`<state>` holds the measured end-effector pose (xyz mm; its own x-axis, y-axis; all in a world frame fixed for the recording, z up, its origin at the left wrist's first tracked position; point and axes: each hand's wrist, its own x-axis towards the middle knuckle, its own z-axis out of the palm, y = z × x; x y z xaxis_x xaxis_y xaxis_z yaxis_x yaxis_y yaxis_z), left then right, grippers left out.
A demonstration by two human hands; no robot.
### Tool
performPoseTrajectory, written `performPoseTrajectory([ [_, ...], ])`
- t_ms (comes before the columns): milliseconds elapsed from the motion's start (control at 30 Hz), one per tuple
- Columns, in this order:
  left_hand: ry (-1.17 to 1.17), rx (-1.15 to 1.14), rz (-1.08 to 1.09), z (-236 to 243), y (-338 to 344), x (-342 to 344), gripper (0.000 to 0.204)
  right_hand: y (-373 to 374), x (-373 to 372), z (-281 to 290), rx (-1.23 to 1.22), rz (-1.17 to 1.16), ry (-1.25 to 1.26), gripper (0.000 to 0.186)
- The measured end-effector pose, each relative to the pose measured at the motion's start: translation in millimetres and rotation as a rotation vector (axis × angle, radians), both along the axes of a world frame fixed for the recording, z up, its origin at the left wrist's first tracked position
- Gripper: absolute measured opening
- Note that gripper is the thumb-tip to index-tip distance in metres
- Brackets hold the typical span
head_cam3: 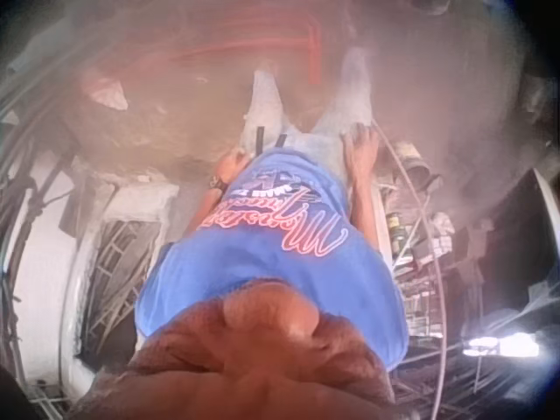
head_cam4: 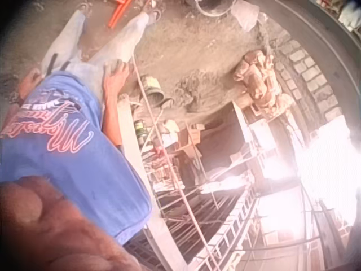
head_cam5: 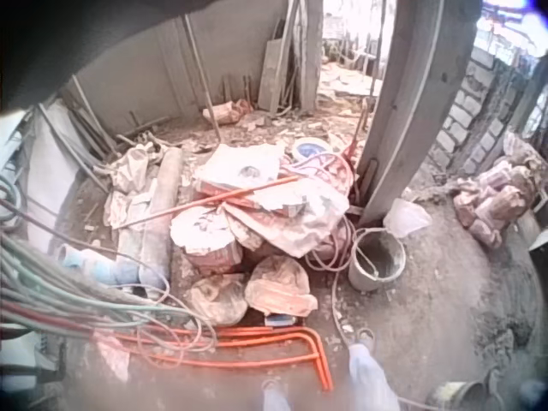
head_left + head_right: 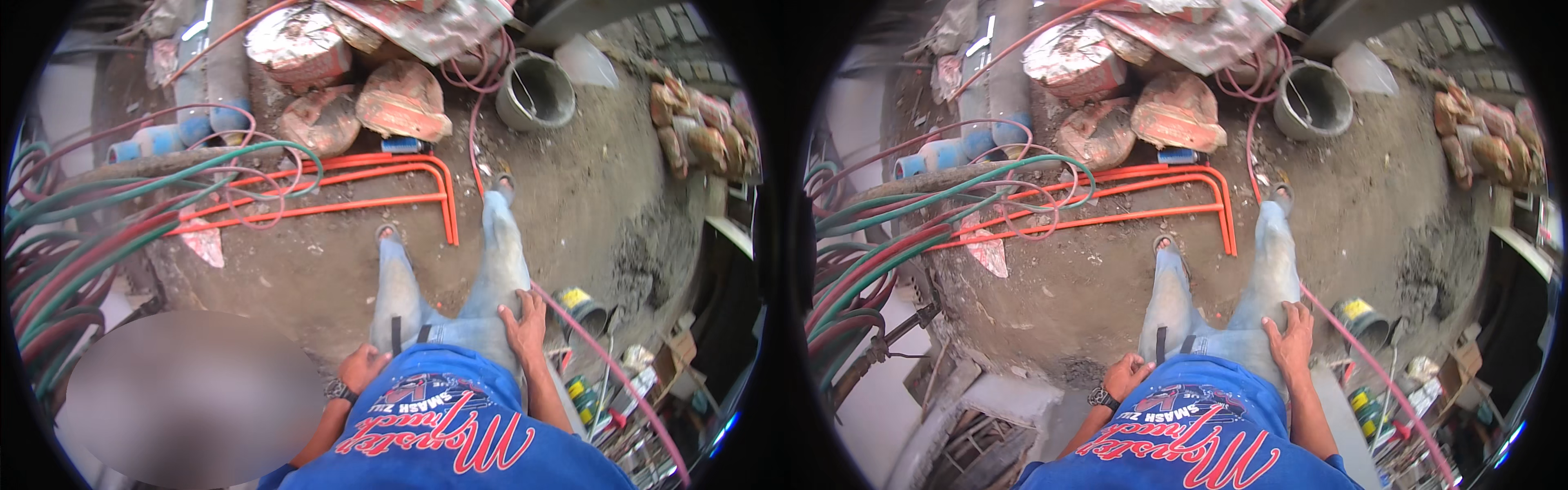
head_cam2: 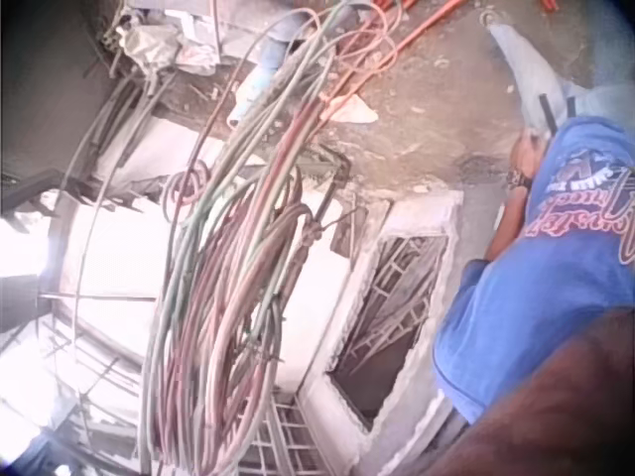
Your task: The person sits on the ground and uses a handheld blowtorch to heat a section of an orange plastic pipe. After heating, they bend the pipe into a curved shape and hold it to cool. The person repeats this process on another section of the pipe.
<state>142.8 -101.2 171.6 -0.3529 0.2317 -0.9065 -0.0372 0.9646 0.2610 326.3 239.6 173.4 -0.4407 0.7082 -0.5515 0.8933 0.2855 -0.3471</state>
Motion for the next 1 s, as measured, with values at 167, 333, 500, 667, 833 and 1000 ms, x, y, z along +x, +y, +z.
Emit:
performPoseTrajectory([
  [167, 0.029, 0.199, 0.028, -21.0, -58.4, 16.7, 0.041, -82.9, 47.5, 51.1, -0.108, 0.063, -0.017, 0.055],
  [333, -0.112, 0.287, 0.114, 5.1, -62.2, 0.8, 0.037, -150.5, 101.6, -35.2, -0.162, -0.186, 0.142, 0.043],
  [500, 0.294, 0.408, -0.216, 1.9, -12.0, -8.5, 0.036, -206.4, 148.4, -60.1, -0.021, -0.556, 0.194, 0.035],
  [667, -0.069, 0.606, -0.652, -31.8, 91.3, 86.7, 0.037, -228.8, 245.2, -27.0, -0.318, -0.481, -0.048, 0.029],
  [833, -0.375, 0.555, -1.282, -30.5, 143.9, 236.6, 0.050, -265.8, 280.8, 15.5, -0.457, -0.679, 0.077, 0.024],
  [1000, -0.439, 0.435, -1.543, -35.7, 118.9, 302.5, 0.055, -290.5, 305.9, 12.0, -0.610, -0.929, 0.210, 0.014],
])
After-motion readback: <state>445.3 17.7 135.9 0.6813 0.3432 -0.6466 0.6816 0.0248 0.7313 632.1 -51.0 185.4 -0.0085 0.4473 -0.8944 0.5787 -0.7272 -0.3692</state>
